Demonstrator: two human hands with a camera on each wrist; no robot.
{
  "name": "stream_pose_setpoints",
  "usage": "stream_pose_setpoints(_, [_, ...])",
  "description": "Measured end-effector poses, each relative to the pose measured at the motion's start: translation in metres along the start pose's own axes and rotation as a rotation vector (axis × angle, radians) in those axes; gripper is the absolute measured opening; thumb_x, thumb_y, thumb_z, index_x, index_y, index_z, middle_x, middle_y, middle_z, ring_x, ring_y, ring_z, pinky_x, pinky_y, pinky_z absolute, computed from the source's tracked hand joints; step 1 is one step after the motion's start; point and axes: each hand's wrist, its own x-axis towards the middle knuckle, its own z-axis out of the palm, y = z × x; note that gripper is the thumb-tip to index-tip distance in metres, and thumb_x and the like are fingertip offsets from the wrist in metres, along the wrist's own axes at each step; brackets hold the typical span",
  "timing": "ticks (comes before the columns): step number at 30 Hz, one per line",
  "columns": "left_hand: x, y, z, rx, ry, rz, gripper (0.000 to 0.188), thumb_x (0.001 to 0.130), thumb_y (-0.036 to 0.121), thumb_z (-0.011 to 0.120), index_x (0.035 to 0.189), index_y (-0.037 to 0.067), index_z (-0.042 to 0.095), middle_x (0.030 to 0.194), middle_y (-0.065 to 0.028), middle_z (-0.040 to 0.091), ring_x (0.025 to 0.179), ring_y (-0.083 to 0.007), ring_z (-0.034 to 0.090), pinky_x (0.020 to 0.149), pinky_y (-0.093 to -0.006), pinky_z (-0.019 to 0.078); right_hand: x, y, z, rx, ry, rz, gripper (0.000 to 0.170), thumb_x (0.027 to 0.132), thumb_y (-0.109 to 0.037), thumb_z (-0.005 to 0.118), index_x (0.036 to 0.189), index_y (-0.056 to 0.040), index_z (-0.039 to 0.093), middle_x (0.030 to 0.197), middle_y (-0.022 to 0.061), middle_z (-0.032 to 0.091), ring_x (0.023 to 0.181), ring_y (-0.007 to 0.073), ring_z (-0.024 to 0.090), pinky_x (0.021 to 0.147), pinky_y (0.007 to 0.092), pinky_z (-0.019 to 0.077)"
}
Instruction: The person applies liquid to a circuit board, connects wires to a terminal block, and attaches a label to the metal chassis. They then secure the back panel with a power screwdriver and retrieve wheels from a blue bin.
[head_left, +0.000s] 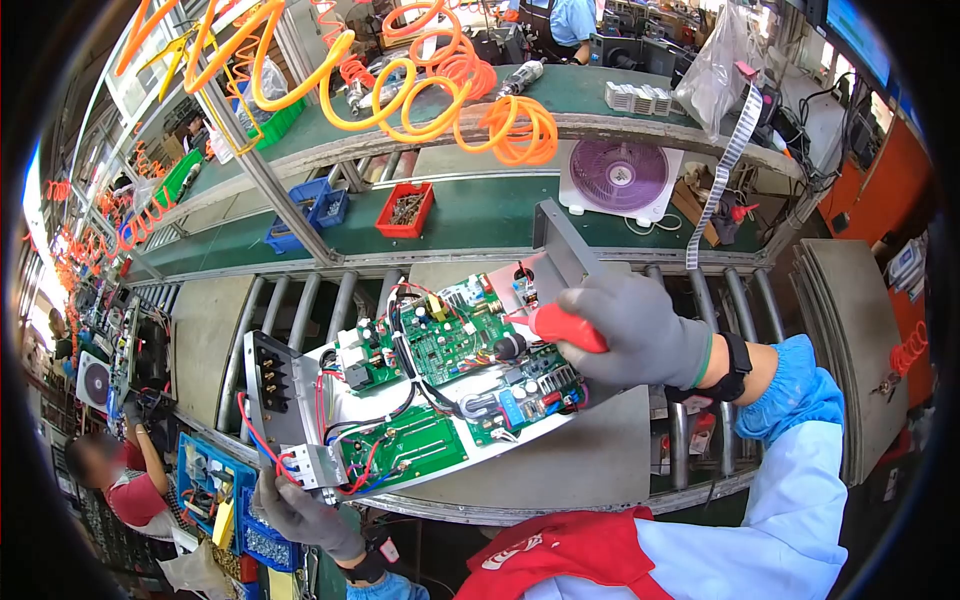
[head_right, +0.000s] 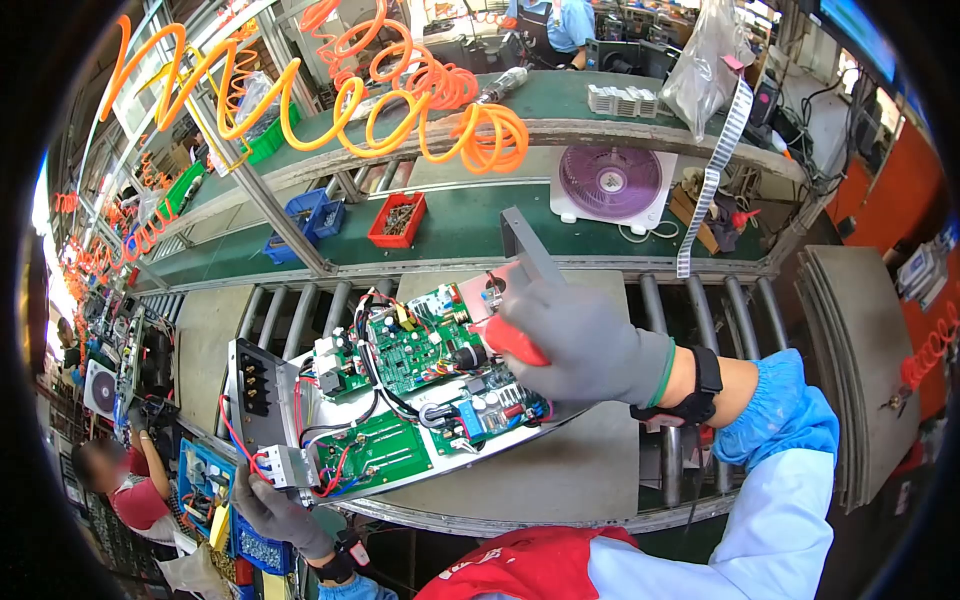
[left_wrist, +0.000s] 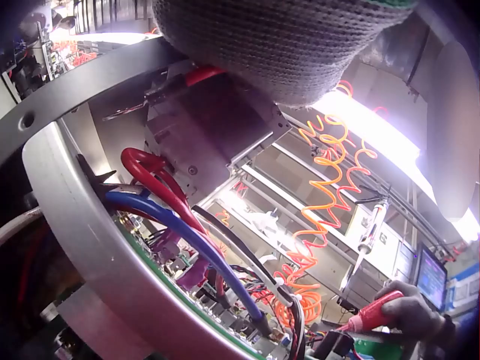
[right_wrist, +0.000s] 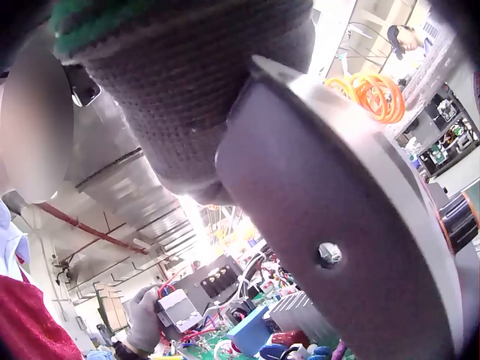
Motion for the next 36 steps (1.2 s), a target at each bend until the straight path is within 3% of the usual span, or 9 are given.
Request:
stream_pose_setpoints(2, [0.001,0.004,0.000,0.005,-0.006,-0.008,0.032,0.099,0.012,0.048,0.120,-0.008,0.063,0.113,-0.0171,0.061,0.098,-0.0252,0.062,0.084,-0.0360,0.0512,0.001,0.000,-0.004,0.016,0.094,0.042,0.037,0.075,-0.023,0.074,0.106,-0.0075,0.061,0.090,0.0111,0.063,0.075,0.0322,0.064,0.066,0.0400,0.0523])
stream_pose_setpoints(5, [0.000,-0.001,-0.003,0.053,-0.010,-0.004,0.032,0.099,0.012,0.049,0.120,-0.008,0.063,0.112,-0.0170,0.061,0.098,-0.0255,0.062,0.084,-0.0367,0.0510,0.010,0.005,-0.010,0.043,0.083,0.158,0.037,0.075,-0.026,0.075,0.105,-0.0073,0.062,0.091,0.0132,0.064,0.077,0.0335,0.065,0.069,0.0417,0.0525])
stream_pose_setpoints(11, [0.001,0.006,0.001,0.033,0.006,-0.014,0.032,0.097,0.011,0.049,0.119,-0.008,0.064,0.108,-0.0166,0.059,0.097,-0.0256,0.057,0.081,-0.0366,0.0471,0.024,0.027,0.007,0.136,-0.022,0.314,0.036,0.075,-0.032,0.072,0.099,-0.0069,0.063,0.090,0.0172,0.064,0.082,0.0379,0.065,0.073,0.0454,0.0524])
stream_pose_setpoints(17, [0.000,0.006,0.001,0.026,0.019,-0.014,0.032,0.097,0.011,0.049,0.117,-0.008,0.064,0.107,-0.0164,0.059,0.098,-0.0255,0.057,0.081,-0.0365,0.0468,0.041,0.041,0.003,0.219,-0.177,0.478,0.042,0.071,-0.032,0.071,0.102,-0.0053,0.063,0.092,0.0202,0.067,0.086,0.0373,0.067,0.077,0.0436,0.0535])
stream_pose_setpoints(23, [0.000,-0.001,-0.001,0.054,0.011,0.012,0.031,0.097,0.011,0.050,0.118,-0.007,0.064,0.106,-0.0161,0.059,0.098,-0.0263,0.057,0.082,-0.0380,0.0463,0.053,0.049,-0.002,0.305,-0.197,0.555,0.044,0.069,-0.033,0.072,0.101,-0.0036,0.064,0.089,0.0206,0.067,0.084,0.0355,0.068,0.077,0.0405,0.0536])
stream_pose_setpoints(29, [0.001,0.001,0.000,0.027,0.010,-0.002,0.032,0.097,0.011,0.050,0.119,-0.007,0.064,0.107,-0.0163,0.059,0.097,-0.0259,0.057,0.082,-0.0384,0.0464,0.055,0.054,-0.006,0.386,-0.243,0.605,0.044,0.070,-0.033,0.072,0.101,-0.0027,0.064,0.093,0.0185,0.068,0.084,0.0303,0.068,0.078,0.0376,0.0534])
stream_pose_setpoints(32, [0.001,0.004,0.001,0.036,0.008,0.009,0.033,0.097,0.012,0.049,0.120,-0.008,0.063,0.108,-0.0154,0.058,0.097,-0.0249,0.057,0.082,-0.0376,0.0464,0.049,0.066,-0.003,0.512,-0.175,0.559,0.041,0.072,-0.030,0.072,0.100,-0.0008,0.064,0.097,0.0157,0.068,0.082,0.0265,0.068,0.077,0.0369,0.0535])
stream_pose_setpoints(36, [0.000,0.003,-0.001,0.027,0.004,0.016,0.031,0.099,0.010,0.047,0.119,-0.007,0.064,0.110,-0.0157,0.062,0.097,-0.0238,0.060,0.084,-0.0353,0.0497,0.053,0.065,-0.015,0.636,-0.102,0.697,0.042,0.078,-0.029,0.073,0.105,0.0006,0.062,0.099,0.0111,0.068,0.083,0.0189,0.066,0.074,0.0325,0.0532])
